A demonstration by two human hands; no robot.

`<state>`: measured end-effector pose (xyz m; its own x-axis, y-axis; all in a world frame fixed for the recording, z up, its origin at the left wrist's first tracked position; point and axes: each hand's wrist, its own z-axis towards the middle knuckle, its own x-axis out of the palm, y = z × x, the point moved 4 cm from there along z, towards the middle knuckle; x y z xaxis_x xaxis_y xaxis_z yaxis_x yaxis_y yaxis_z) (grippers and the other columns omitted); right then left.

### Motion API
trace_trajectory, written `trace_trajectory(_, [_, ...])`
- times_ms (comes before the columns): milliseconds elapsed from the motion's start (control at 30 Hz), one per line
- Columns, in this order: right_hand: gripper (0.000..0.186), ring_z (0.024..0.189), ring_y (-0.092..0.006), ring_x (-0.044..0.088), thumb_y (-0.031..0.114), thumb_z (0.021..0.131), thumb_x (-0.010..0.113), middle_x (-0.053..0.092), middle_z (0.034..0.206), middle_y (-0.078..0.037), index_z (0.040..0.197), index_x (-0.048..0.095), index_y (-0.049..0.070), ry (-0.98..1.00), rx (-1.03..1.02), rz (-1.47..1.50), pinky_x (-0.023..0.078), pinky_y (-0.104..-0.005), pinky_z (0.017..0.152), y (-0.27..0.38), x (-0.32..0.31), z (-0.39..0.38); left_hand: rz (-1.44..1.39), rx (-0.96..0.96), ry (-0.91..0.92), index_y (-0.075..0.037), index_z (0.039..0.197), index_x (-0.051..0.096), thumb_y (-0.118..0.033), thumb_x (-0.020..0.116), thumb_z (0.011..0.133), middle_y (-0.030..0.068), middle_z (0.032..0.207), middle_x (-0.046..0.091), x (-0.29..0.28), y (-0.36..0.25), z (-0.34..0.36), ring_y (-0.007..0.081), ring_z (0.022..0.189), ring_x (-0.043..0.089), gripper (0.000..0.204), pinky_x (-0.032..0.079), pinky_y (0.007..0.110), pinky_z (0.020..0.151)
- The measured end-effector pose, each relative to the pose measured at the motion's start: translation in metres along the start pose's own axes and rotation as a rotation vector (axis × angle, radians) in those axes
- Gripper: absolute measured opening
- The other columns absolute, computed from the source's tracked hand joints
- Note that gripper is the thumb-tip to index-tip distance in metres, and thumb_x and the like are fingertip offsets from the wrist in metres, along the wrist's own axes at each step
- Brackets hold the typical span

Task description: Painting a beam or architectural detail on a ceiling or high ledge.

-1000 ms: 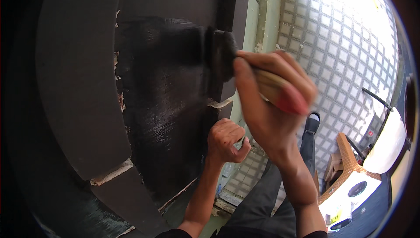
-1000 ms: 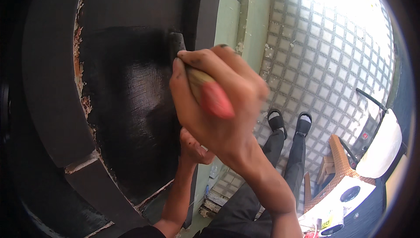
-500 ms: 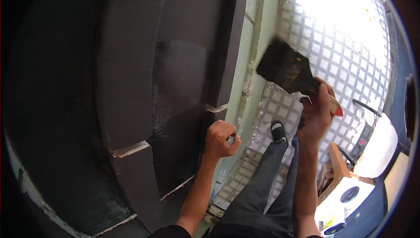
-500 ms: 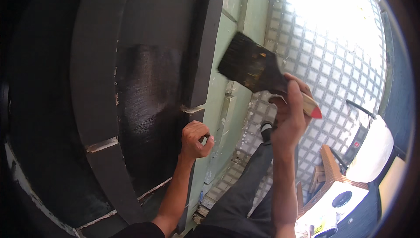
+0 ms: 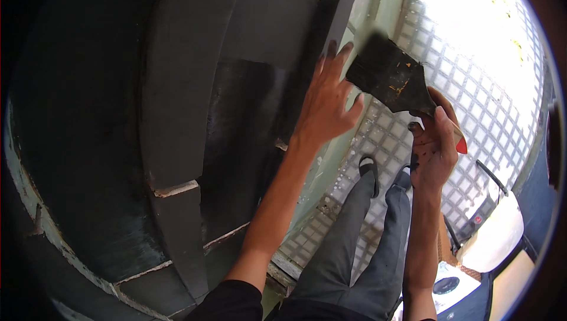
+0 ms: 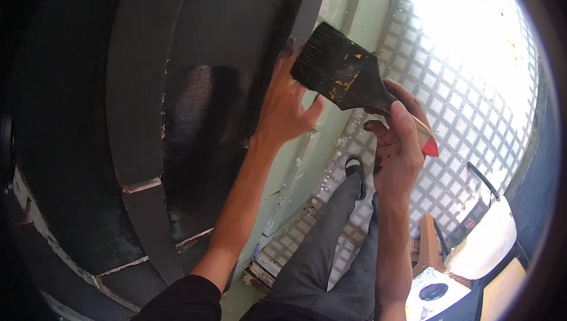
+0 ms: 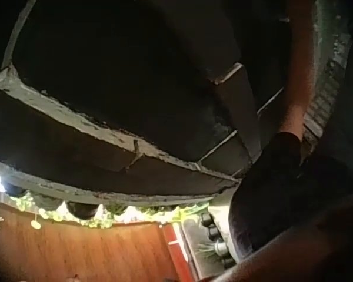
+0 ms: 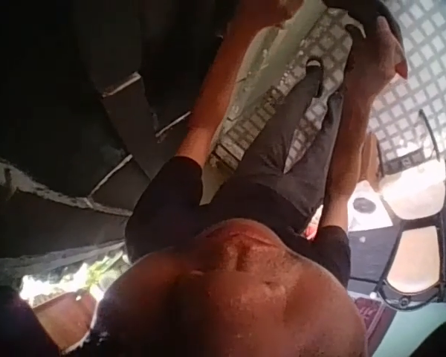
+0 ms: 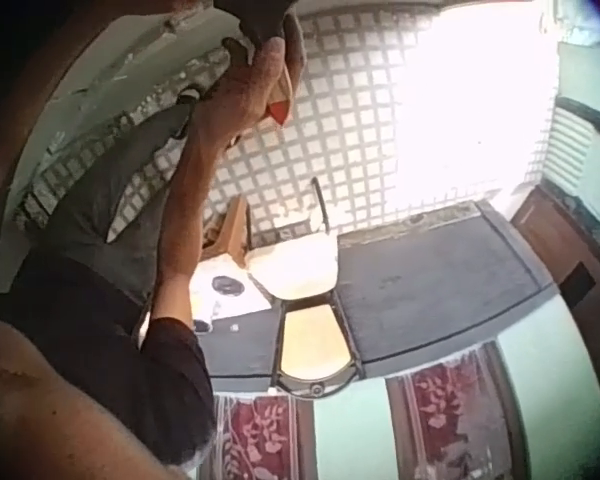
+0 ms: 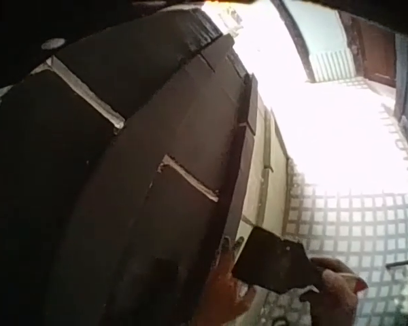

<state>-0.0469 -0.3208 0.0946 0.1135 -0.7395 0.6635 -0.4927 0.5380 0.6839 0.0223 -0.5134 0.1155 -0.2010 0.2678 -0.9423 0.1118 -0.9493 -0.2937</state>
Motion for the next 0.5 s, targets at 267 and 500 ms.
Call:
trace_trajectory(267, [0.044,0.090,-0.0127,0.066,0.021,0.097,0.058,0.069,0.110,-0.014,0.131,0.057,-0.006,0.185,0.097,0.062,0.055,-0.0259,0.071,-0.023,0.059,0.015,0.172,-0.061,0.154,-0.011,0.130,0.064,-0.031,0.069,0.086,0.0143,0.140,0.057,0.034,0.048,0.022,0.0334,0.144,0.038,0.048,0.025,0.052,0.120])
trace_trajectory(500, [0.042,0.083,-0.0151,0.069,0.020,0.096,0.061,0.071,0.104,-0.016,0.127,0.060,-0.009,0.363,0.176,0.217,0.056,-0.0251,0.070,-0.063,0.122,0.014,0.249,0.135,0.101,-0.006,0.120,0.072,-0.037,0.060,0.090,0.0191,0.147,0.051,0.037,0.060,0.030,0.0408,0.149,0.028,0.045,0.021,0.056,0.121])
